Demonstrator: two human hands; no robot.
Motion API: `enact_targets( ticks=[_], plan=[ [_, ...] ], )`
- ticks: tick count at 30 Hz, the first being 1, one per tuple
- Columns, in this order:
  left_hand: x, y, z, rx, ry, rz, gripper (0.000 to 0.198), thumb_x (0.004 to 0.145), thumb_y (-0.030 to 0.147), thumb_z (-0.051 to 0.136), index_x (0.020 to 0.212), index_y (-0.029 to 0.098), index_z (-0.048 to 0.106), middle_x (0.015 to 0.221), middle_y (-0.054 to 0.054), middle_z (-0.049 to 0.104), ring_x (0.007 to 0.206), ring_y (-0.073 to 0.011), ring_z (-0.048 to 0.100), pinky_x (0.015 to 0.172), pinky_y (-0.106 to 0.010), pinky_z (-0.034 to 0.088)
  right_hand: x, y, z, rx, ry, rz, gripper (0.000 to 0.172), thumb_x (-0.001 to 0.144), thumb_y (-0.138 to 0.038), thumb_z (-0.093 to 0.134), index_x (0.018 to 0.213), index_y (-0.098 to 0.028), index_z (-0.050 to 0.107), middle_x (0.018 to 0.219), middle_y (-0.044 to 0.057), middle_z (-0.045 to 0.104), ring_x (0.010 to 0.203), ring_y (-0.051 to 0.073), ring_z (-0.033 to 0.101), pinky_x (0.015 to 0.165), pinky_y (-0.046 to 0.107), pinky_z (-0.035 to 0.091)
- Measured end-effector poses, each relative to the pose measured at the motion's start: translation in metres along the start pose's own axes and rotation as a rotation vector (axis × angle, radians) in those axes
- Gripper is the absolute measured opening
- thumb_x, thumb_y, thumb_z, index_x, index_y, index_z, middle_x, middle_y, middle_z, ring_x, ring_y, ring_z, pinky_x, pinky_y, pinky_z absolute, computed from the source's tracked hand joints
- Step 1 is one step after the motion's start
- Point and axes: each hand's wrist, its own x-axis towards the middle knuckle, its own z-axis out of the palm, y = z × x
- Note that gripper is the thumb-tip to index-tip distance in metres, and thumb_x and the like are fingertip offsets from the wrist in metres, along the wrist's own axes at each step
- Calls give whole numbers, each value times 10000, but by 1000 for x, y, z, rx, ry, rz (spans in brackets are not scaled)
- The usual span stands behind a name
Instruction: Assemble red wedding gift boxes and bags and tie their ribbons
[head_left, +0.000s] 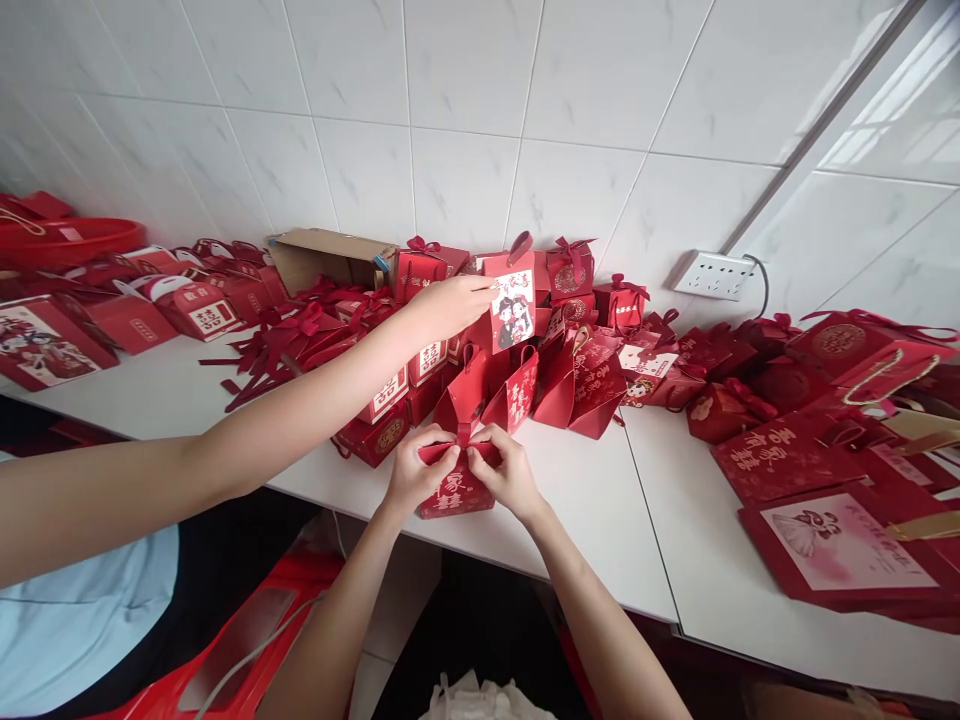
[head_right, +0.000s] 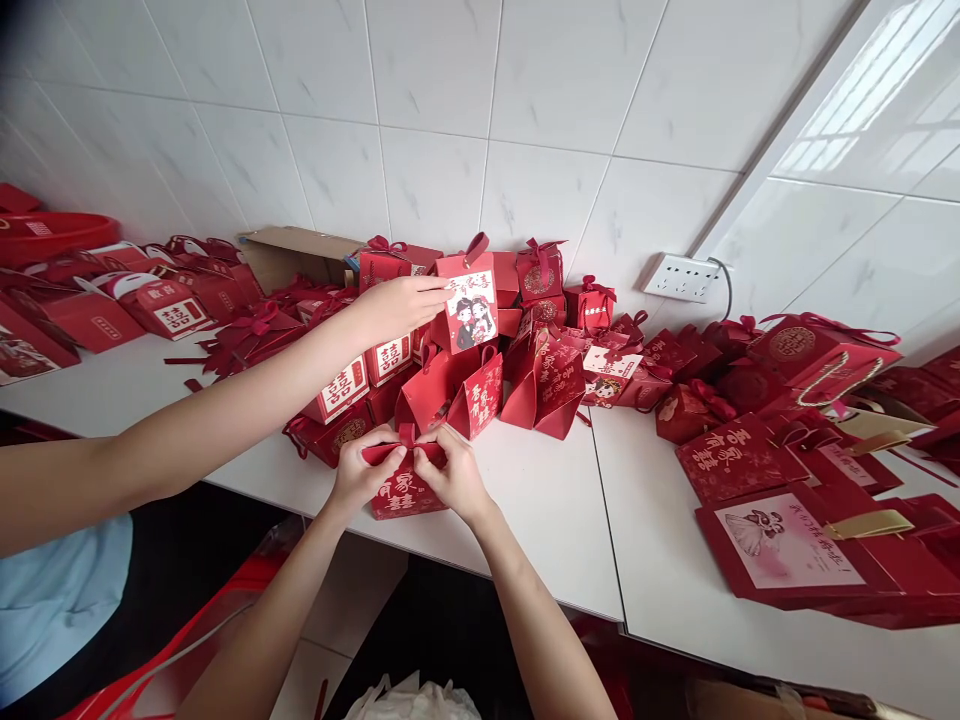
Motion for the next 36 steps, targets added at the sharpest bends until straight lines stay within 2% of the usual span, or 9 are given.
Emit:
enact_targets(
  ticks=[12,25,30,36],
  plan=[
    [-2,0,0,16,-1,13,128,772,252,593,700,168,658,676,-17,661,635,-148,627,625,-235,517,-1,-1,1,-7,16,-18,97,888,-294,572,846,-206,574,792,17,609,739,166,589,707,287,481],
    [0,-3,0,15,-13,14,148,779,281,599,701,166,651,673,-19,662,640,-153,635,626,-238,520,0,0,-2,9,-18,-23,131,924,-286,510,845,-201,571,782,17,583,729,160,573,693,282,475],
    [-1,-3,-1,40,-2,7,113,769,276,606,757,173,653,717,-19,693,683,-161,652,664,-243,526,0,0,-2,9,-15,-18,131,923,-291,513,844,-205,573,784,17,583,721,159,571,685,281,476],
    [-1,1,-3,72,-23,20,137,790,269,585,693,185,632,675,0,678,659,-148,634,653,-232,504,0,-1,-1,0,-6,-14,142,919,-298,511,824,-208,564,769,14,577,710,161,568,677,285,476]
  ],
)
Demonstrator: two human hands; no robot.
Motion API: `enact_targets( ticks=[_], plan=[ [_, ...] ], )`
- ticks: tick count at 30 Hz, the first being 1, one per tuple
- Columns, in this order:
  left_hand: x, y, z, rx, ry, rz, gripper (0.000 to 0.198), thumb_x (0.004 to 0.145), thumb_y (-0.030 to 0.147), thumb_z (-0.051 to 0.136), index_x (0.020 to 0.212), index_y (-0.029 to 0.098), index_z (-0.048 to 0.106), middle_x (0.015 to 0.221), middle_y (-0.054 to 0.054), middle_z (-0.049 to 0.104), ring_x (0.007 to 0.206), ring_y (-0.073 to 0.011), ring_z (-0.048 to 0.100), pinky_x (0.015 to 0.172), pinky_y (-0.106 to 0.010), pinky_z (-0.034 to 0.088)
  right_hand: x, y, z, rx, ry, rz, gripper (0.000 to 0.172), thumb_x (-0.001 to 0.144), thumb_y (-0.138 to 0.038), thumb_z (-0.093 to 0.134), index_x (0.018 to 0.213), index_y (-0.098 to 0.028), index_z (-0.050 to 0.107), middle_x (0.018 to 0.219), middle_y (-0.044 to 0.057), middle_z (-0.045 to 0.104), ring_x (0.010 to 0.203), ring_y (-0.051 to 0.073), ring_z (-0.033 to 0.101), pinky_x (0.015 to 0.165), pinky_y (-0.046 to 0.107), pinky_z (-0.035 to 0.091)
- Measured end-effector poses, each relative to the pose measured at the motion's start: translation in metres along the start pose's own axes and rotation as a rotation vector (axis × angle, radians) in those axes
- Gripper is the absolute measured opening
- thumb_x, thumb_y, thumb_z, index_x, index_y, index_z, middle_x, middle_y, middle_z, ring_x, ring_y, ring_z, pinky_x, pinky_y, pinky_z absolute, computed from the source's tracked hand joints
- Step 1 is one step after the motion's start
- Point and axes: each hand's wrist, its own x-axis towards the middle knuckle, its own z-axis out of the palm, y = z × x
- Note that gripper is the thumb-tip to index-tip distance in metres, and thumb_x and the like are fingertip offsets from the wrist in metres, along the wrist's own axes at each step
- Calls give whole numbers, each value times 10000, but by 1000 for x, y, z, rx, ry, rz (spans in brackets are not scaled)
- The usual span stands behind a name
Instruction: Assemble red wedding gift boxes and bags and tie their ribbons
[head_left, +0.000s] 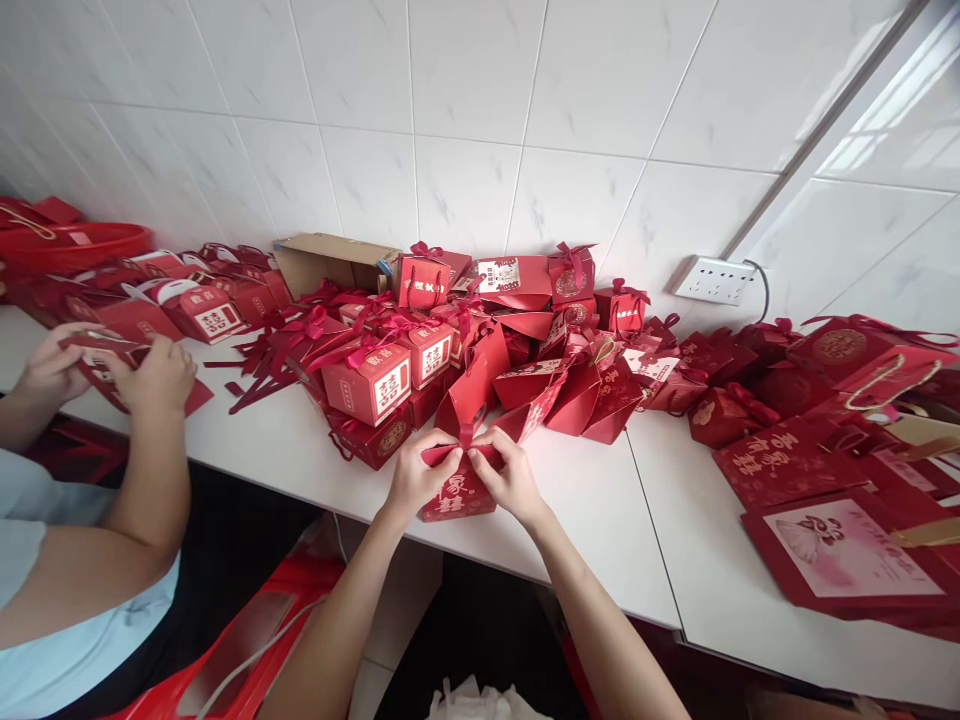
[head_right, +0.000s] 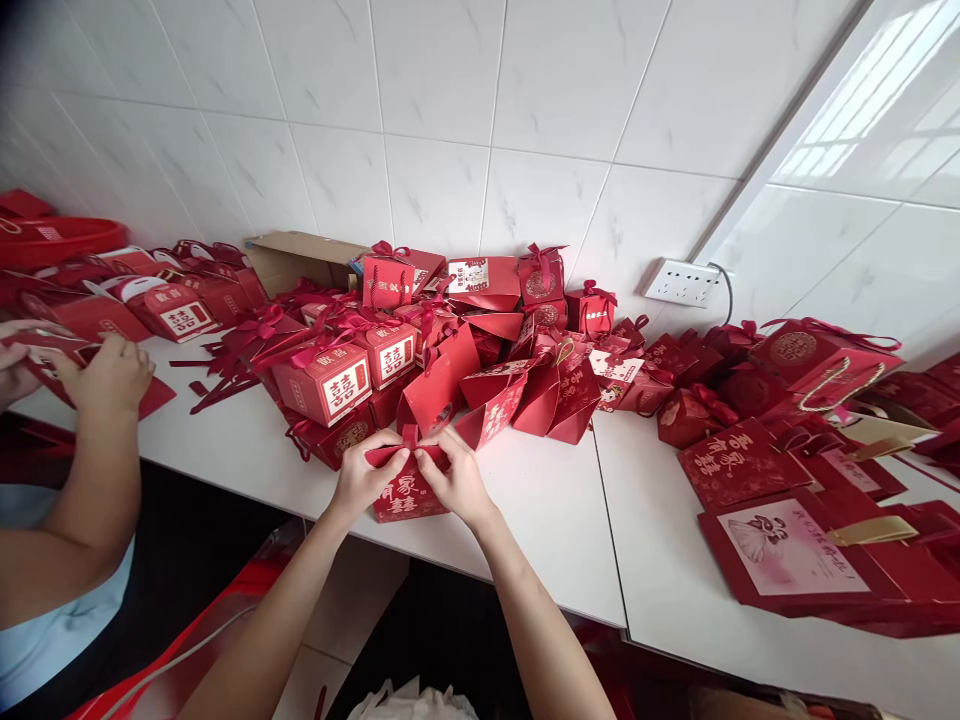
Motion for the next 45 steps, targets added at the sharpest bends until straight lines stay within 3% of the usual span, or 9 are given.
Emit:
enact_targets(
  ticks=[8,36,45],
  plan=[
    [0,0,1,11,13,15,128,784,254,578,679,190,617,659,6,653,634,-139,608,642,-234,493,-2,0,6,-3,53,-7,148,914,-284,511,798,-207,562,769,15,571,731,164,563,695,289,475],
    [0,3,2,0,13,-4,144,775,259,572,650,191,593,635,5,632,617,-138,596,627,-231,492,-2,3,3,5,31,-30,97,857,-204,475,823,-209,566,774,17,577,744,175,574,686,298,475],
    [-1,0,2,4,17,-17,146,776,274,578,657,193,596,644,1,638,624,-144,595,628,-238,494,-3,0,4,3,39,-11,127,903,-277,509,808,-213,566,761,17,577,724,172,559,679,302,473]
  ],
)
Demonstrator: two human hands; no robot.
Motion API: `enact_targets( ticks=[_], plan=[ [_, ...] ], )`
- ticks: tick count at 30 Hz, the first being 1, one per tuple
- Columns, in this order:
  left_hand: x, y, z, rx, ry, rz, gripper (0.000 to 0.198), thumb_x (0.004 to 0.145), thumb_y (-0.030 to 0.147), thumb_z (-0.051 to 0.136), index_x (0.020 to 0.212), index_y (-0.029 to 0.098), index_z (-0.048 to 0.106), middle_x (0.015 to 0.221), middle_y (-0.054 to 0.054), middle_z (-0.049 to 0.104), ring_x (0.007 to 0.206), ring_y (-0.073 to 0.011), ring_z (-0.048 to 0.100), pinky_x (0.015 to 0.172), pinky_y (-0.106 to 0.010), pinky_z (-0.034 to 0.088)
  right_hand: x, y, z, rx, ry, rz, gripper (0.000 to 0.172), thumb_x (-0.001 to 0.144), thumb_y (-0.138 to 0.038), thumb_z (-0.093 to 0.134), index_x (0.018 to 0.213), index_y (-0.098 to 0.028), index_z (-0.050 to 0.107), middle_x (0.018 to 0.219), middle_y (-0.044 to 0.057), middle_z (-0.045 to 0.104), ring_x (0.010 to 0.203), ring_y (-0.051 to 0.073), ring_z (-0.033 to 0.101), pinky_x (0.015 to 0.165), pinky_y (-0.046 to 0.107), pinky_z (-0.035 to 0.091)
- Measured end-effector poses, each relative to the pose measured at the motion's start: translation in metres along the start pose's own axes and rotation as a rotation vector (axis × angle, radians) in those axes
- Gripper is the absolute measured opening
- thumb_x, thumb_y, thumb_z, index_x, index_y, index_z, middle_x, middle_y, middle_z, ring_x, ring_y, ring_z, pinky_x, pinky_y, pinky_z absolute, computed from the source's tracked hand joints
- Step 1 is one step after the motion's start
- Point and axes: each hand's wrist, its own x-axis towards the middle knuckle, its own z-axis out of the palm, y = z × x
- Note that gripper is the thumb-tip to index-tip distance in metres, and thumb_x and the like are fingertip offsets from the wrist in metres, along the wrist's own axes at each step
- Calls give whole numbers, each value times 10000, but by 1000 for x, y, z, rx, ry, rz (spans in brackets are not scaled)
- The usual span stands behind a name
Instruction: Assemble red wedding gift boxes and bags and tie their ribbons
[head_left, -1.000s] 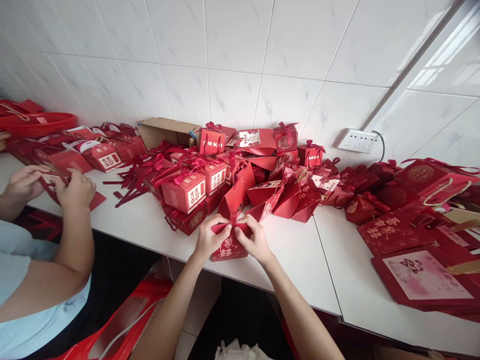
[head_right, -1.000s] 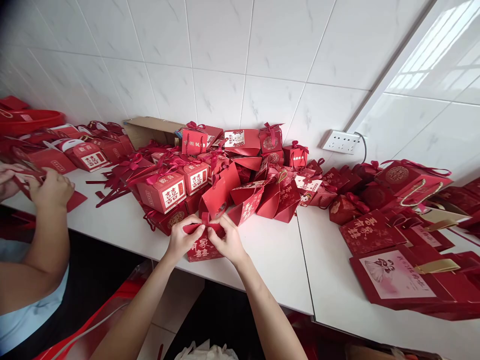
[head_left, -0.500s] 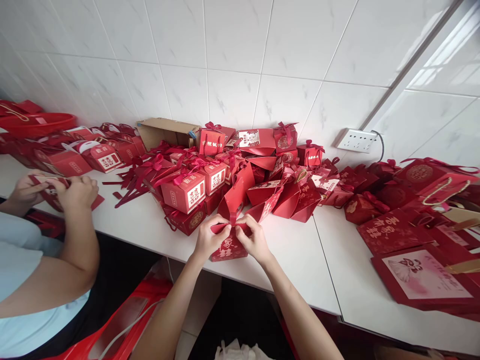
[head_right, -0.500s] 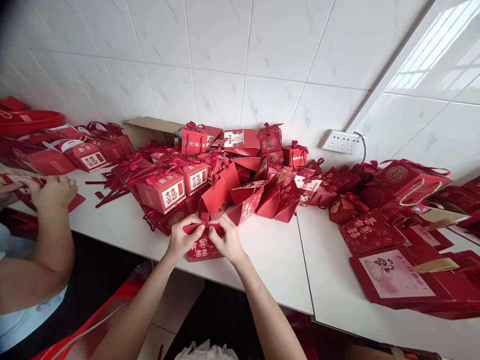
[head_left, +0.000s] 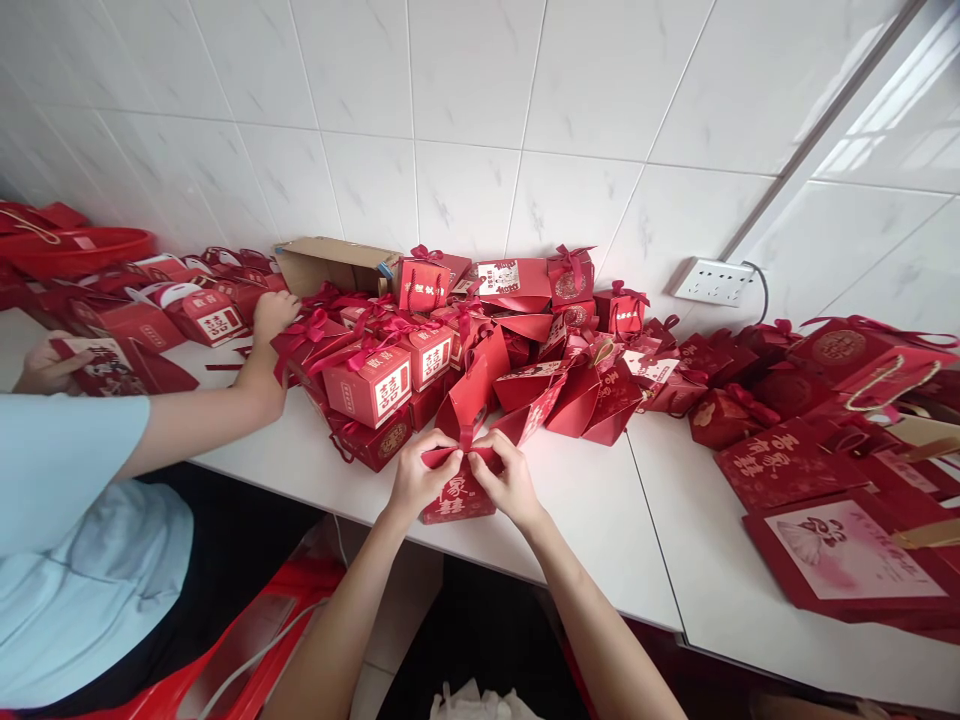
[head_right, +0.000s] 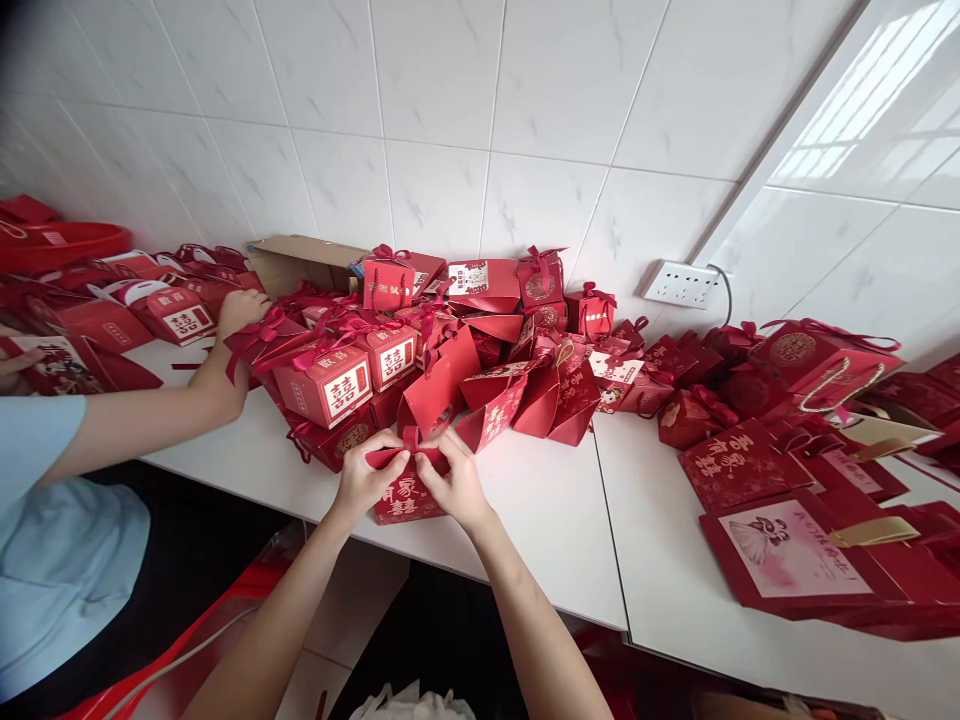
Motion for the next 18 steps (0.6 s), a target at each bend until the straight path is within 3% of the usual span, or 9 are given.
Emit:
enact_targets(
  ticks=[18],
  plan=[
    [0,0,0,25,-1,13,146,777,285,602,666,189,604,650,3,646,624,-139,596,642,-239,499,1,-4,4,-18,36,23,157,893,-285,504,755,-217,534,713,2,545,681,163,538,646,287,461]
  ],
)
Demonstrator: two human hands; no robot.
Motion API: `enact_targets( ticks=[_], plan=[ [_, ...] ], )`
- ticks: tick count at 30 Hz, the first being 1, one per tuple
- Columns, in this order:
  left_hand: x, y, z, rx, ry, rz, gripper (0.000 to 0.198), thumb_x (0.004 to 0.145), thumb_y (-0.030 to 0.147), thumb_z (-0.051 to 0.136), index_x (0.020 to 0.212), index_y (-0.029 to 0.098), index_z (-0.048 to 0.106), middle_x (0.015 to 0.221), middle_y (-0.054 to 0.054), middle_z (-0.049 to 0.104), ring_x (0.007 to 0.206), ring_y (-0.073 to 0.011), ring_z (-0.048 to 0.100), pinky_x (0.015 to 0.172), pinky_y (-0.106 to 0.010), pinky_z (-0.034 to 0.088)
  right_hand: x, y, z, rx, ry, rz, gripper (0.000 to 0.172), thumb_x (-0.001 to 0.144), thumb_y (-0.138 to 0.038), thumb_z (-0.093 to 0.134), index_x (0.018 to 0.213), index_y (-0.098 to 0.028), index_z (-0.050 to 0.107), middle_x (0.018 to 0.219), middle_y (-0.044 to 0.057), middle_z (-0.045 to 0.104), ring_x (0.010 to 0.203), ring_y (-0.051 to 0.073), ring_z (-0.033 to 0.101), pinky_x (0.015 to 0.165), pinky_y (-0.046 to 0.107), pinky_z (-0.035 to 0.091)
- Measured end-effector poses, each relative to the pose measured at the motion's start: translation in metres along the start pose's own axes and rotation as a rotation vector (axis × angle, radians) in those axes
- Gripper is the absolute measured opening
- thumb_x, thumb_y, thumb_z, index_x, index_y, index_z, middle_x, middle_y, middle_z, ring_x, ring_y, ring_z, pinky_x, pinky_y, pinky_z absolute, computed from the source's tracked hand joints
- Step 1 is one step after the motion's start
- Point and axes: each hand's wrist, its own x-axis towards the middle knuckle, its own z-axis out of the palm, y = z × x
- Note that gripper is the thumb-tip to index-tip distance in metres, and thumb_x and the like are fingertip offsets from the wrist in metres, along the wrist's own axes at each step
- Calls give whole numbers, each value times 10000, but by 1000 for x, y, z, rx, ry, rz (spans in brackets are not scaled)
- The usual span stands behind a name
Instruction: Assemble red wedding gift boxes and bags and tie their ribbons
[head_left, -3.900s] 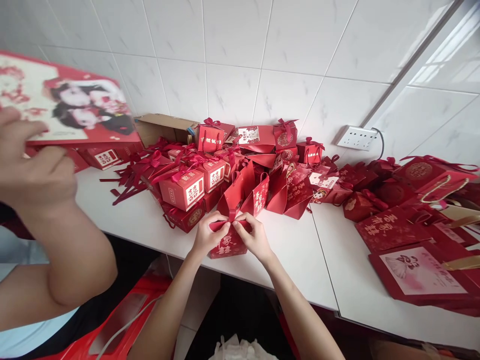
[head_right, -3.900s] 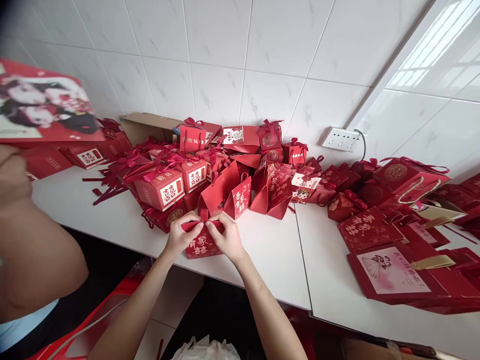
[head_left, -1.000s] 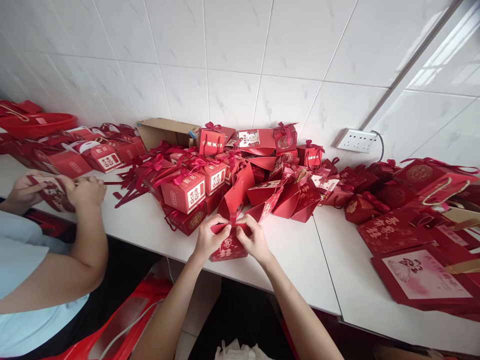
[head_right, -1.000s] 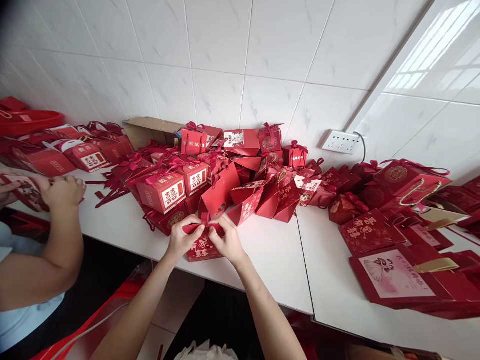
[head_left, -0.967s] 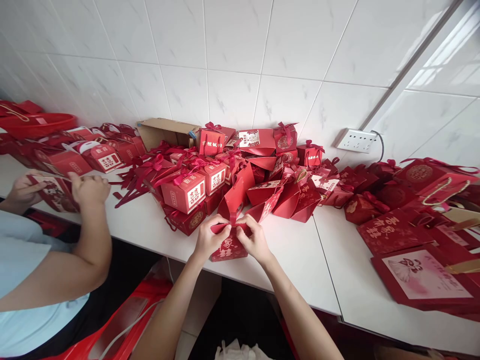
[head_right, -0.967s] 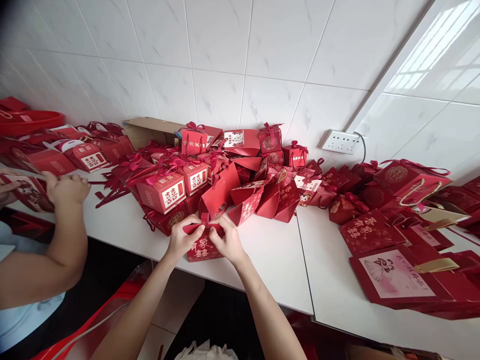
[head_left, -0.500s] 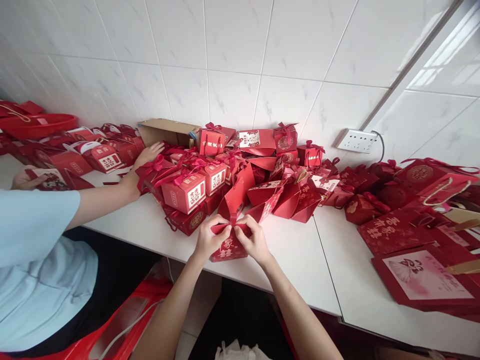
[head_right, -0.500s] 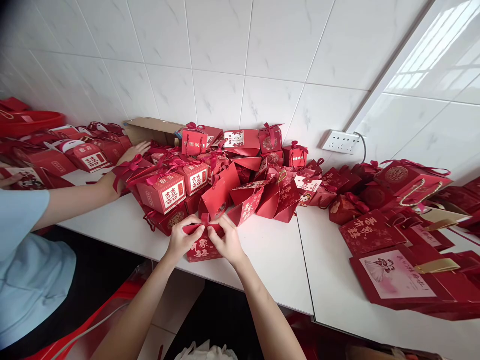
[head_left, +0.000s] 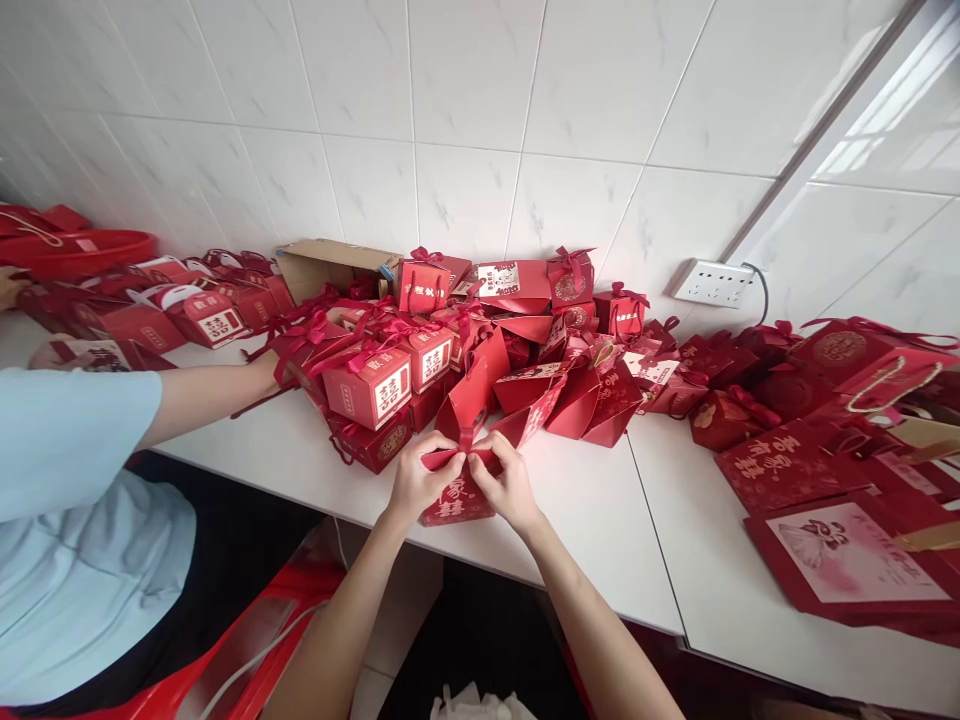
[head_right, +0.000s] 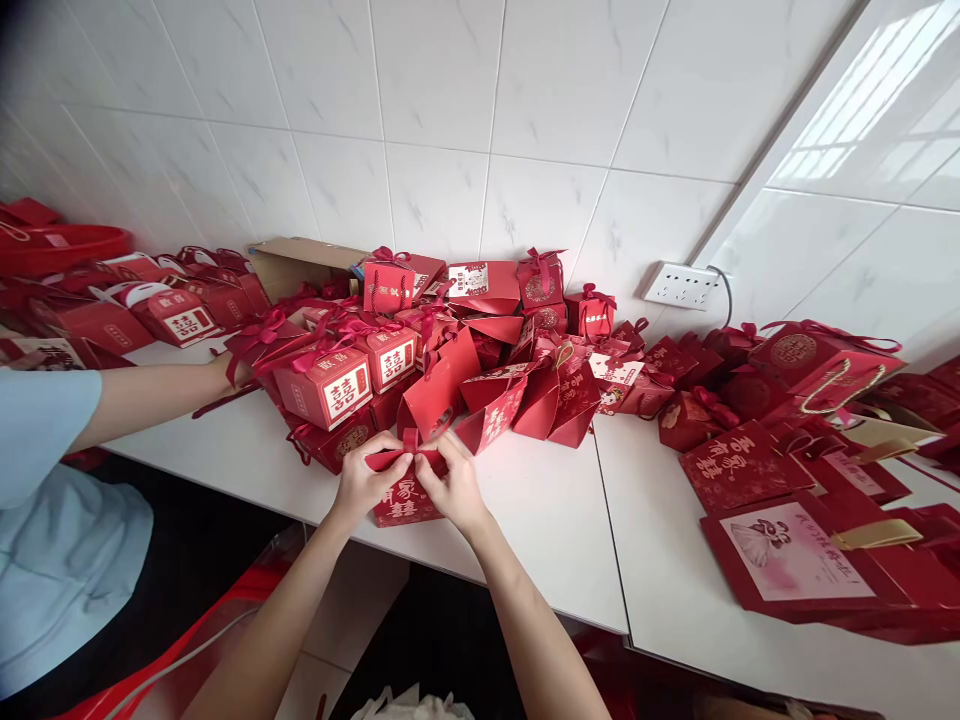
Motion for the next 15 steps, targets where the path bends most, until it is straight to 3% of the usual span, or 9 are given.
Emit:
enact_targets(
  ticks=[15],
  plan=[
    [-1,-3,0,-12,1,17,127,766,276,614,678,185,613,652,9,650,625,-138,610,633,-231,497,-1,1,2,1,3,6,148,881,-264,505,742,-216,491,693,-14,522,659,151,528,626,271,440]
  ],
)
